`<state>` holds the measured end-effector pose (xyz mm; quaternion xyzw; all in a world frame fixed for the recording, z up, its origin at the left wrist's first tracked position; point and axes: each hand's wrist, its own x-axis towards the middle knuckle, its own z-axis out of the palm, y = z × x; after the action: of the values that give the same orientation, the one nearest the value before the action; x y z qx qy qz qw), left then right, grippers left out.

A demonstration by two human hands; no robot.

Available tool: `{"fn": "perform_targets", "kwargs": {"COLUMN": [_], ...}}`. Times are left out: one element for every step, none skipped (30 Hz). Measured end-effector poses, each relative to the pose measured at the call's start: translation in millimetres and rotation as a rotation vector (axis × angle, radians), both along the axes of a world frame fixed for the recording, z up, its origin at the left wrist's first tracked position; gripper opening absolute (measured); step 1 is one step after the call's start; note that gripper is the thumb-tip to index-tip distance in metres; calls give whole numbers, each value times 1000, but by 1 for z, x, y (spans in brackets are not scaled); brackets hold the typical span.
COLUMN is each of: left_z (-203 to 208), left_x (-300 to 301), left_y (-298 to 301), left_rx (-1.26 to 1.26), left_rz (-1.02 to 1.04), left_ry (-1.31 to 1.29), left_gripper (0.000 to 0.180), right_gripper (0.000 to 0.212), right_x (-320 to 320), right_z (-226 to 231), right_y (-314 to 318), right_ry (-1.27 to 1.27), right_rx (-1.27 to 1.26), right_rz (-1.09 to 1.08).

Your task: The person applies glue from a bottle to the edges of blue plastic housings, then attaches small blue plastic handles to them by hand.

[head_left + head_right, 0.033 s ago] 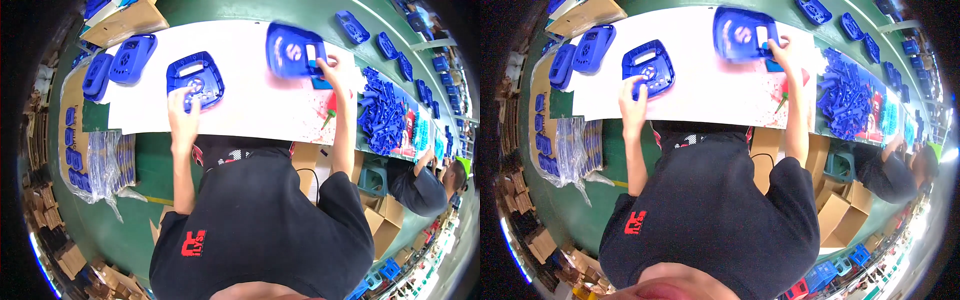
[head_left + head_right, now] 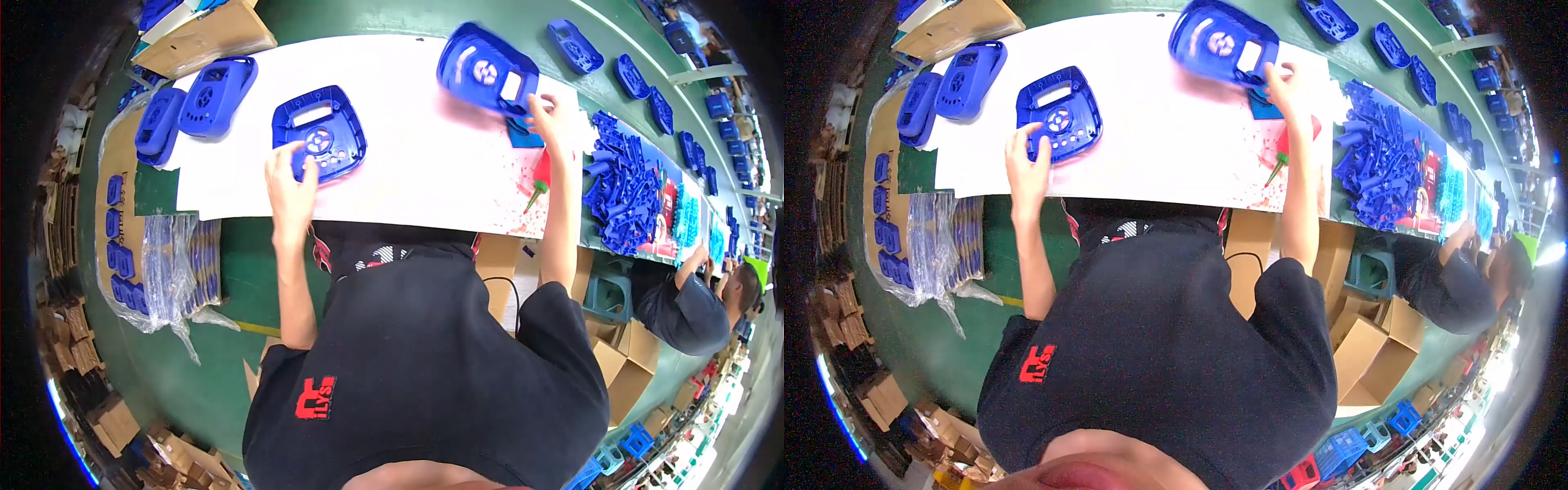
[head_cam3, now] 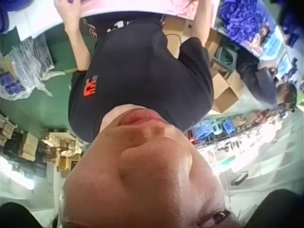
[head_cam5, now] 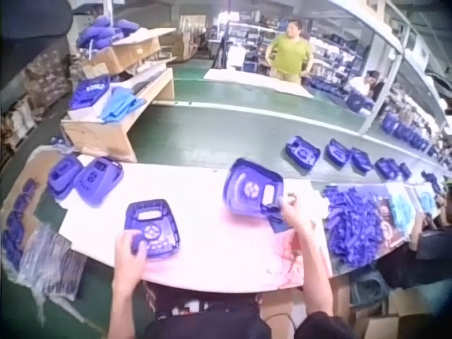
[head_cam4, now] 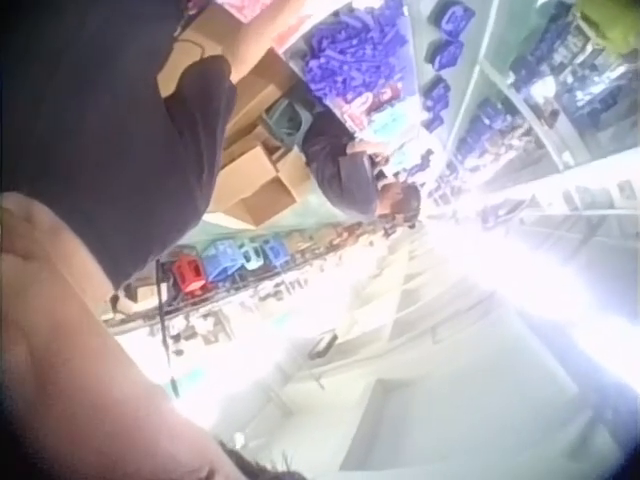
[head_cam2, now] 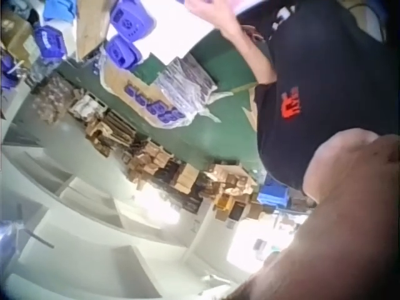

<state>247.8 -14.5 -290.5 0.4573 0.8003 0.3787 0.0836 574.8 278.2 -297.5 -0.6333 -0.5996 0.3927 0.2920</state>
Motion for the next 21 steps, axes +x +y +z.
{"fn": "perform_targets", "kwargs": {"left_z": [-5,-16,-28,-34,-39,-42,-46,-52,-58,-60,-63,-68,-69,-64,-58,-67,-62,-56,-49,-44,-41], "left_x": [-10,-24,-38,-46,-52,-56,-61,-69,-75,-77,-77,-73,-65,-51,-38,-32,-17,0,14,27,38], "left_y": [3,0,-4,-8,-8,-8,-9,-7,-6,-2,-1,-1,3,6,10,7,8,9,5,5,2], "left_rx": [-59,-84,-114,-92,-90,-127,-164,-148,-147,-127,-108,-64,-103,-99,-95,-70,-108,-113,-119,-174,-228], "left_rz": [46,40,40,69,73,130,190,181,184,137,92,67,45,0,-42,-92,-110,-128,-131,-136,-142], "left_ry": [115,152,186,153,152,166,180,157,160,-20,-199,-141,-142,-174,-206,-194,-226,-256,-285,-296,-307], "left_gripper": [39,41,44,47,47,49,50,47,47,45,42,40,43,43,42,43,39,38,37,37,37], "right_gripper": [50,50,50,57,65,65,72,78,78,82,86,95,95,96,97,99,88,83,77,63,59], "right_x": [29,43,44,47,53,57,59,60,61,66,70,75,83,91,101,102,102,105,97,99,106], "right_z": [-19,-30,-24,-12,-1,5,10,13,12,9,4,-1,-12,-24,-34,-38,-39,-37,-22,-20,-23], "right_y": [14,21,16,1,-14,-28,-41,-50,-54,-60,-63,-59,-53,-48,-43,-41,-44,-45,-51,-51,-49], "right_ry": [-168,-333,-330,-509,-690,-690,-827,-961,-958,-960,-958,-876,-877,-769,-660,-663,-609,-403,-197,-13,184], "right_rx": [145,285,287,309,330,332,336,338,340,203,66,-88,-90,-129,-167,-115,12,-111,-234,-252,-289], "right_rz": [-33,-60,-54,-62,-85,-88,-158,-227,-225,-189,-151,-92,-98,-81,-62,-53,-35,-28,-9,-22,-49]}}
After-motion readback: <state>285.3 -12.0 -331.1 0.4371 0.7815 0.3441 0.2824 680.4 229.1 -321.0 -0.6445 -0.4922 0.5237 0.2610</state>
